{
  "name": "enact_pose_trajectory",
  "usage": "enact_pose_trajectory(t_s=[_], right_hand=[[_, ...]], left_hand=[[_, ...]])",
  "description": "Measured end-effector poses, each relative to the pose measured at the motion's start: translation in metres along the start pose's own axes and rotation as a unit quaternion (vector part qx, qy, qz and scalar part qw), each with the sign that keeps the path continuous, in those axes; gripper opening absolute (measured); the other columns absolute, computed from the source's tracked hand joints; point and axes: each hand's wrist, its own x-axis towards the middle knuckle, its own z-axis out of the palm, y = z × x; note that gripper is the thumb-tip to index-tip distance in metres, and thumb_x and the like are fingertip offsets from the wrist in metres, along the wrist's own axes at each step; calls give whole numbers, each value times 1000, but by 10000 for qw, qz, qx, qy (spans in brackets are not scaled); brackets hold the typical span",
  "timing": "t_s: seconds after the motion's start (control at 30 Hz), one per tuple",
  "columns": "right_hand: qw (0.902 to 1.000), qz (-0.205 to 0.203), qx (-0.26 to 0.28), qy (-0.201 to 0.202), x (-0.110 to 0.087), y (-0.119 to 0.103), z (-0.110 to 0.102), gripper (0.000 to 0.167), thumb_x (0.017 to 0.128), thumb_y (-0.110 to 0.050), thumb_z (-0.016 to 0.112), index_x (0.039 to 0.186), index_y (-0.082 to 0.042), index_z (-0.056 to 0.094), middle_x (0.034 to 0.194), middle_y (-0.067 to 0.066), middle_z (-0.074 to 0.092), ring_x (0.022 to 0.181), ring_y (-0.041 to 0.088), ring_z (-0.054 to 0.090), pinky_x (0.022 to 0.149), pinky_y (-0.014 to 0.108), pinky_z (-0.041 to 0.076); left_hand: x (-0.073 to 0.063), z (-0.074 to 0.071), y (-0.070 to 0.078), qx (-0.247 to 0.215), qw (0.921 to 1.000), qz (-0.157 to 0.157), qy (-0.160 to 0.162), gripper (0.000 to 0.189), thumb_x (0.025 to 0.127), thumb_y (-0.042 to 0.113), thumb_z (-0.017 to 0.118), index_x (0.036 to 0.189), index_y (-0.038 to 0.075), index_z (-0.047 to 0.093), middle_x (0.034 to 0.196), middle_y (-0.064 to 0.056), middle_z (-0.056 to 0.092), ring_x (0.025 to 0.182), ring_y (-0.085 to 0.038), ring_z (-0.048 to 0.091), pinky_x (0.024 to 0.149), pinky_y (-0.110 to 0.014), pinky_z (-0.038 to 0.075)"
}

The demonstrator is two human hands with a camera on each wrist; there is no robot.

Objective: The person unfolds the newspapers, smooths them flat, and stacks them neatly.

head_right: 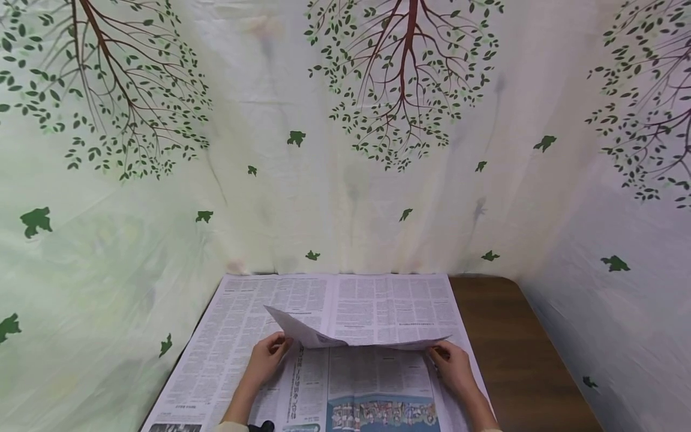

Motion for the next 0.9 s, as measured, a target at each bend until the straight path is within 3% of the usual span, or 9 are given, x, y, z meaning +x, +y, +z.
enact_pose_trajectory(t_s=[0.13, 0.27, 0.67, 0.9], right_hand=[[10000, 38, 0, -33, 4, -1, 0, 12, 96, -24, 74, 106, -19, 80, 108, 6, 77, 82, 3, 66, 68, 23, 54], [9992, 320, 228, -93, 6, 1, 0, 18, 97, -23, 73, 108, -10, 79, 98, 8, 77, 67, 6, 63, 59, 24, 52], [9978, 97, 622, 219, 0, 10, 4, 20, 98, -22, 72, 111, -8, 77, 83, 1, 74, 63, 3, 59, 58, 24, 50], [9966, 128, 758, 286, 0, 9, 5, 21, 97, -21, 73, 111, -7, 78, 74, 1, 69, 60, 4, 57, 55, 24, 48]], left_hand=[[1, 3, -7, 69, 9998, 133, 99, 15, 97, 38, 70, 104, 26, 76, 107, 6, 77, 91, -8, 71, 79, -23, 56], [2, 5, -13, 50, 9994, 313, 166, 14, 98, 36, 69, 104, 26, 77, 106, 8, 76, 91, -7, 71, 81, -24, 57], [-2, 7, -9, -291, 9989, -265, 245, 19, 96, 40, 71, 104, 23, 76, 93, 3, 75, 78, -11, 63, 70, -23, 50], [-2, 8, -11, -347, 9985, -280, 315, 20, 95, 40, 72, 106, 24, 77, 91, 4, 75, 77, -12, 64, 69, -23, 50]])
